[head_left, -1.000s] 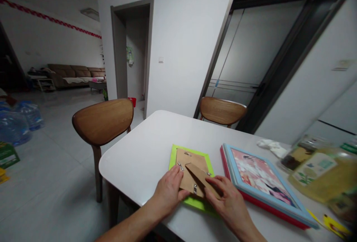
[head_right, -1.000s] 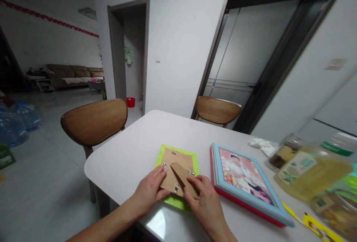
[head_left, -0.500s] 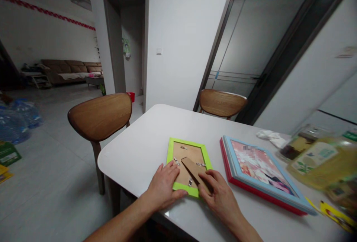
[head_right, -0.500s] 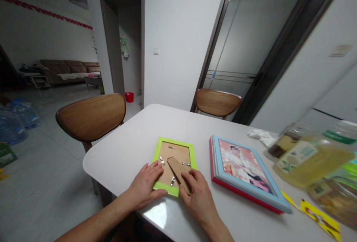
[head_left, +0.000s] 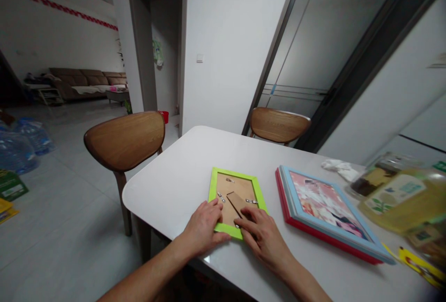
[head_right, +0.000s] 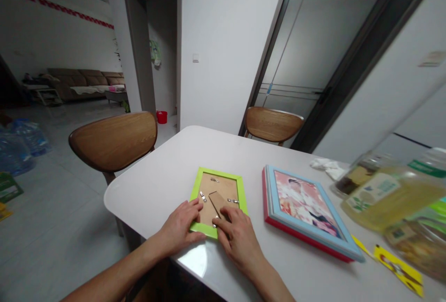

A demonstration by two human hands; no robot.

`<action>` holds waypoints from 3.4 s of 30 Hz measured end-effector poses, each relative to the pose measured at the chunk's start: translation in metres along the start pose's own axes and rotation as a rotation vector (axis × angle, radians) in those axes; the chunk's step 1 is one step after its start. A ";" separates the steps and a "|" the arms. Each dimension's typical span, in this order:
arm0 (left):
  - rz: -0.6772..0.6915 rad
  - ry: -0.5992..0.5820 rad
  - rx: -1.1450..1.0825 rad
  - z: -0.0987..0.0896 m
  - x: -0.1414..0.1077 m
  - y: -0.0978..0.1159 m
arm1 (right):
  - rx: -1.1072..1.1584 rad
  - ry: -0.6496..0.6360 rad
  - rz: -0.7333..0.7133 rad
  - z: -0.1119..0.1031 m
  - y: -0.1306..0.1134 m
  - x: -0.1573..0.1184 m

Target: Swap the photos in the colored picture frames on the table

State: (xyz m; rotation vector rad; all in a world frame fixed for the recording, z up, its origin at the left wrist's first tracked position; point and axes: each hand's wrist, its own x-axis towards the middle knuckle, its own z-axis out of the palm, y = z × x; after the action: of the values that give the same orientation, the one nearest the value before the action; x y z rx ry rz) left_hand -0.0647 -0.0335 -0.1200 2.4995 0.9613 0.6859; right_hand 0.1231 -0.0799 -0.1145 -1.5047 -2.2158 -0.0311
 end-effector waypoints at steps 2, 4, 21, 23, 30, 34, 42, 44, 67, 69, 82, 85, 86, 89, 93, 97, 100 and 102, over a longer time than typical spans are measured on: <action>-0.005 -0.004 -0.015 0.000 0.000 -0.001 | 0.011 -0.011 -0.006 0.000 0.002 0.002; -0.007 -0.007 -0.040 0.001 0.000 -0.002 | 0.031 -0.034 0.008 0.001 0.005 0.006; -0.036 0.001 -0.144 -0.004 -0.001 -0.005 | 0.045 -0.093 -0.121 -0.010 -0.005 0.008; -0.026 0.004 -0.143 -0.004 -0.001 -0.005 | 0.056 -0.088 -0.112 -0.009 -0.004 0.006; -0.027 -0.001 -0.140 -0.004 -0.001 -0.007 | -0.043 0.084 0.263 0.001 0.030 0.016; -0.029 -0.005 -0.143 -0.005 0.000 -0.007 | -0.132 0.014 0.340 -0.001 0.042 0.030; -0.047 -0.013 -0.155 -0.004 -0.001 -0.008 | -0.103 -0.013 0.399 0.001 0.047 0.037; -0.047 -0.016 -0.147 -0.003 -0.001 -0.009 | -0.108 -0.013 0.434 0.001 0.048 0.037; -0.041 -0.001 -0.158 -0.001 -0.001 -0.011 | -0.104 -0.049 0.462 0.003 0.055 0.041; -0.035 -0.009 -0.152 0.000 -0.001 -0.012 | -0.113 -0.044 0.469 0.005 0.054 0.041; -0.013 0.011 -0.160 -0.001 -0.002 -0.013 | -0.112 -0.097 0.448 -0.002 0.058 0.043; -0.009 -0.001 -0.161 -0.001 -0.002 -0.013 | -0.113 -0.105 0.446 -0.002 0.057 0.043; -0.007 0.000 -0.160 -0.001 -0.002 -0.013 | -0.111 -0.104 0.442 -0.001 0.056 0.043; -0.010 0.011 -0.154 -0.001 -0.003 -0.013 | -0.099 -0.103 0.432 -0.002 0.054 0.040; -0.032 0.004 -0.150 -0.001 -0.003 -0.012 | -0.071 -0.104 0.413 -0.004 0.055 0.035; -0.022 0.011 -0.159 -0.002 -0.003 -0.011 | -0.021 -0.102 0.439 -0.008 0.058 0.033; -0.018 0.029 -0.171 -0.001 -0.003 -0.011 | 0.018 -0.040 0.473 -0.009 0.051 0.037; -0.014 0.043 -0.178 0.000 -0.003 -0.012 | 0.038 0.007 0.421 -0.005 0.038 0.043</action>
State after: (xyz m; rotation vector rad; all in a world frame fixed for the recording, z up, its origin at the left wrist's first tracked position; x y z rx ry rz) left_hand -0.0725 -0.0270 -0.1271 2.3299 0.8901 0.7884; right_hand 0.1452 -0.0281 -0.1024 -1.9115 -1.8405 0.1371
